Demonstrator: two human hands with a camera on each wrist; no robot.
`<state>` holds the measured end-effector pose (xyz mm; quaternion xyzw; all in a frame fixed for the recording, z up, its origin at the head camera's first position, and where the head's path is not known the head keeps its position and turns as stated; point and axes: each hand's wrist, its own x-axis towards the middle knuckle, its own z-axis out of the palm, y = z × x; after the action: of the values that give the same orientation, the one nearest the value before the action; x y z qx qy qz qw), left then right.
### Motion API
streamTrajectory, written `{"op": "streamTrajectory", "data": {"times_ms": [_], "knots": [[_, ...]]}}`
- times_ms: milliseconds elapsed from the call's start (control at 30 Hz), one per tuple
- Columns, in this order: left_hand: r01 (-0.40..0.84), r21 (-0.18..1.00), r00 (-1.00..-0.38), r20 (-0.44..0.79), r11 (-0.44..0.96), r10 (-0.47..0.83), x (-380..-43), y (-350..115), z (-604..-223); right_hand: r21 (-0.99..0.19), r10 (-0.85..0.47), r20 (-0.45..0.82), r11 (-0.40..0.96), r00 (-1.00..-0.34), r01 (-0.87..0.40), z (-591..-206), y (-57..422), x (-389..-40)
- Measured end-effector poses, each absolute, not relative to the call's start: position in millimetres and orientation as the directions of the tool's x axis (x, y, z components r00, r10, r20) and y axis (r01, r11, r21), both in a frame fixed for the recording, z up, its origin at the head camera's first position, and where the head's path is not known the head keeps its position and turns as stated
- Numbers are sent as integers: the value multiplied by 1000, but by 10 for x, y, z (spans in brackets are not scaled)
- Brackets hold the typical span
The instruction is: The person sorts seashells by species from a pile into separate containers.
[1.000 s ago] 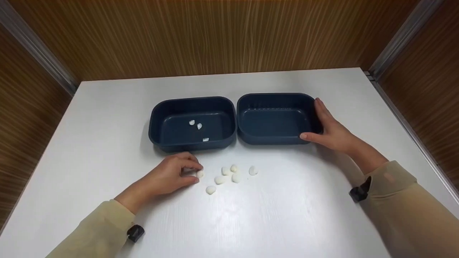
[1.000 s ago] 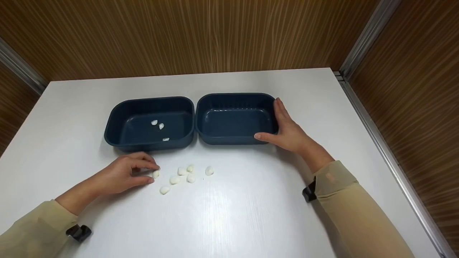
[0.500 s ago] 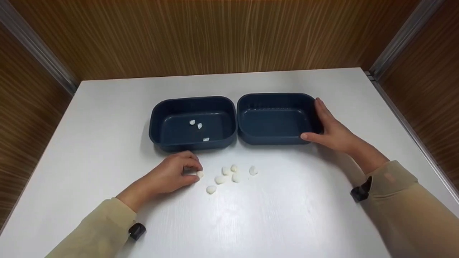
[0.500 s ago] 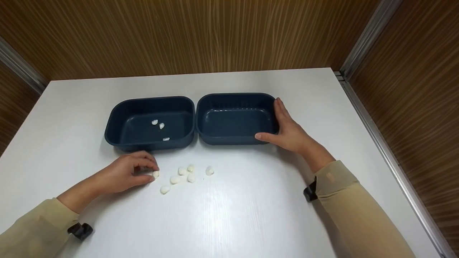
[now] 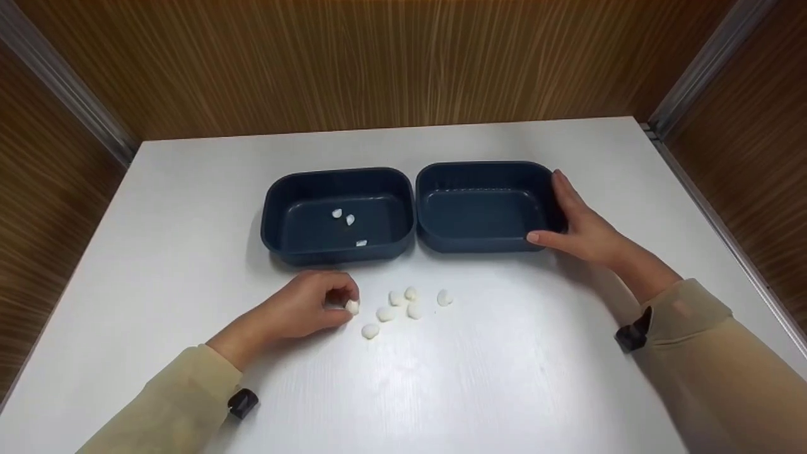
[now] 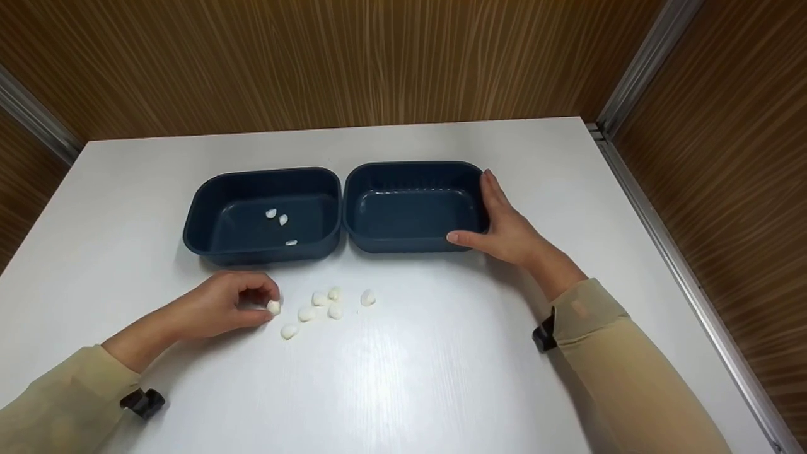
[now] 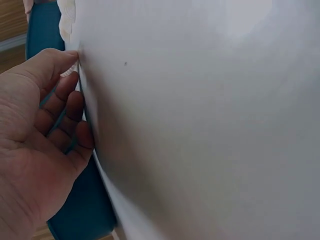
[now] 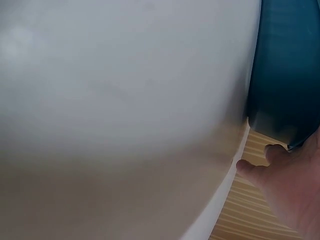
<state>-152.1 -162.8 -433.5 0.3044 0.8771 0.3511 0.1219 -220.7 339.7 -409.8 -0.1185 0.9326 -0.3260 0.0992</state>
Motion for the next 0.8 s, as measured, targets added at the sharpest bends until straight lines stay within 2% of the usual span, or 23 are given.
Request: {"op": "streamTrajectory", "data": {"times_ms": [433,800], "knots": [[444,695,-753,-53,565,656,-1479,-1519,-4112,-630,-287,-98,759,-953,-164,-4096,3388,-2197],[505,715,-731,57,483,680,-1596,-1211,-3522,-618,-294,-82,765,-952,-183,-4103,3398,-2196]]}}
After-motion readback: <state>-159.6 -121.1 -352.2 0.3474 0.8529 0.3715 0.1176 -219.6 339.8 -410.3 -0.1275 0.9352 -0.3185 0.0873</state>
